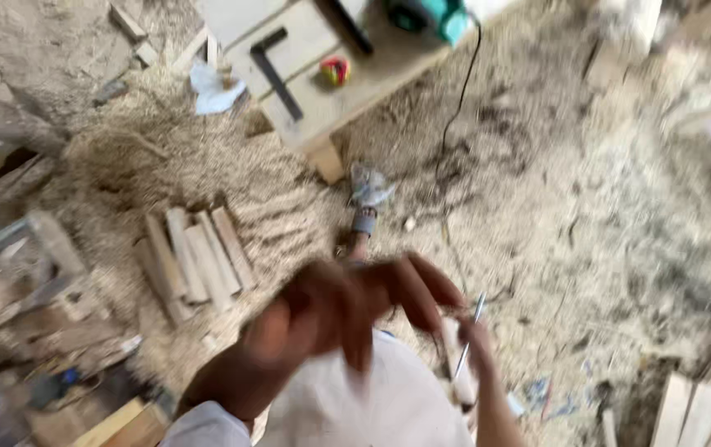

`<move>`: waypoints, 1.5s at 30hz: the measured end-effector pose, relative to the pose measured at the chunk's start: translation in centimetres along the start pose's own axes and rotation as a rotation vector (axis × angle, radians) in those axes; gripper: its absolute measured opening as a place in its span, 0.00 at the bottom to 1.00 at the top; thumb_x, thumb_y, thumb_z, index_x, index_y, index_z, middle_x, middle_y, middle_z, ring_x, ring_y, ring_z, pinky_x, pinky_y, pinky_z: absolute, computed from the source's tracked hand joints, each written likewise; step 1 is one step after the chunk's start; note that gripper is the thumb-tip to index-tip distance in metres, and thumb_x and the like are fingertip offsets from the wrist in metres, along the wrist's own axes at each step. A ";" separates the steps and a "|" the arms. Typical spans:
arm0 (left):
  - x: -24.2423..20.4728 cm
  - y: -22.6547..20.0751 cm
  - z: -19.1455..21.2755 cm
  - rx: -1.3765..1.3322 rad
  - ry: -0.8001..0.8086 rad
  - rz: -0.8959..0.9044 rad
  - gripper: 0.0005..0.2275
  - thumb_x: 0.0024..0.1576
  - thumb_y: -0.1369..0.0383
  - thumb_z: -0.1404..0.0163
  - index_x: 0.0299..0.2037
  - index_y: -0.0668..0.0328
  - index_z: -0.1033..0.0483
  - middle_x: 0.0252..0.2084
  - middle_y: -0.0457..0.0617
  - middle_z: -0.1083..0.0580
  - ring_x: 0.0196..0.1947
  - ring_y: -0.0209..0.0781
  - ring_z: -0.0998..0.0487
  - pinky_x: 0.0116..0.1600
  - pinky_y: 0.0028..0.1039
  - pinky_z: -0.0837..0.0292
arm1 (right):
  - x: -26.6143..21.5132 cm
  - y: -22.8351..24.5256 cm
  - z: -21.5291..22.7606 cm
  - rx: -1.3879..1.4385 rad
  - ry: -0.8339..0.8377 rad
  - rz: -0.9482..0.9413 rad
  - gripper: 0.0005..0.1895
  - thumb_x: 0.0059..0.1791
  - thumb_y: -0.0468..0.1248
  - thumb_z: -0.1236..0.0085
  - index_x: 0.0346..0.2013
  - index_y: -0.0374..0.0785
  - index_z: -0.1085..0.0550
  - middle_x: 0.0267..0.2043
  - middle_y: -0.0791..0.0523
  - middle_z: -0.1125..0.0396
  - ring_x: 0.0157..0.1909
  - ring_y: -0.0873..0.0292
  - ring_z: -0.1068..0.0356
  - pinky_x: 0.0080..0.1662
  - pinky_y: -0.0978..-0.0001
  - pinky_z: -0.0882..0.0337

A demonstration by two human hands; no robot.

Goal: The person walks through a workshop to a table and manipulates a metal and green tool, adjusting screws and sliding a metal plate by hand.

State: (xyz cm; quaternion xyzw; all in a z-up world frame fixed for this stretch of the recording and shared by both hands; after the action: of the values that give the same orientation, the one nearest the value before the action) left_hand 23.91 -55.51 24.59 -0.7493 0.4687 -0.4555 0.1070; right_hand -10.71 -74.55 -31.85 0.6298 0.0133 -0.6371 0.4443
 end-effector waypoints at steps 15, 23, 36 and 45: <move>19.9 33.8 59.0 0.214 -1.189 0.359 0.22 0.60 0.48 0.45 0.50 0.60 0.24 0.32 0.46 0.28 0.27 0.32 0.33 0.31 0.24 0.37 | 8.5 20.7 -1.6 0.063 -0.119 -0.305 0.13 0.55 0.46 0.47 0.46 0.43 0.22 0.21 0.62 0.45 0.18 0.65 0.50 0.21 0.70 0.49; 23.5 35.6 66.9 0.284 -1.437 0.240 0.20 0.55 0.52 0.42 0.45 0.61 0.25 0.43 0.45 0.25 0.43 0.32 0.27 0.52 0.24 0.34 | 14.6 26.6 5.4 0.169 -0.135 -0.199 0.14 0.56 0.46 0.48 0.50 0.44 0.21 0.21 0.62 0.46 0.17 0.65 0.52 0.19 0.69 0.51; 28.4 33.8 54.5 0.663 -1.681 0.505 0.14 0.57 0.53 0.45 0.38 0.54 0.23 0.24 0.43 0.31 0.22 0.31 0.31 0.27 0.26 0.35 | 31.3 66.7 5.2 0.169 0.627 0.088 0.15 0.56 0.47 0.53 0.52 0.42 0.32 0.35 0.53 0.26 0.32 0.62 0.27 0.31 0.72 0.30; 36.1 42.1 49.3 -0.385 -1.260 0.154 0.25 0.62 0.42 0.57 0.47 0.55 0.22 0.36 0.43 0.24 0.31 0.30 0.23 0.34 0.22 0.26 | 24.0 76.7 -0.7 0.507 1.063 0.132 0.30 0.59 0.59 0.49 0.64 0.39 0.33 0.55 0.52 0.30 0.54 0.52 0.28 0.57 0.53 0.24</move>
State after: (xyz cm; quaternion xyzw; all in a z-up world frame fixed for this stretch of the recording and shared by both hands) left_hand 42.32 -120.19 -6.84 -0.8425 0.4415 0.1706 0.2571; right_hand 39.06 -133.71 -9.98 0.9486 0.0421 -0.1883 0.2509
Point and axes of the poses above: each hand's wrist, its own x-axis towards the middle knuckle, its own z-axis out of the back of the hand, y = z × x, the point moved 9 cm from there along x, towards the middle knuckle
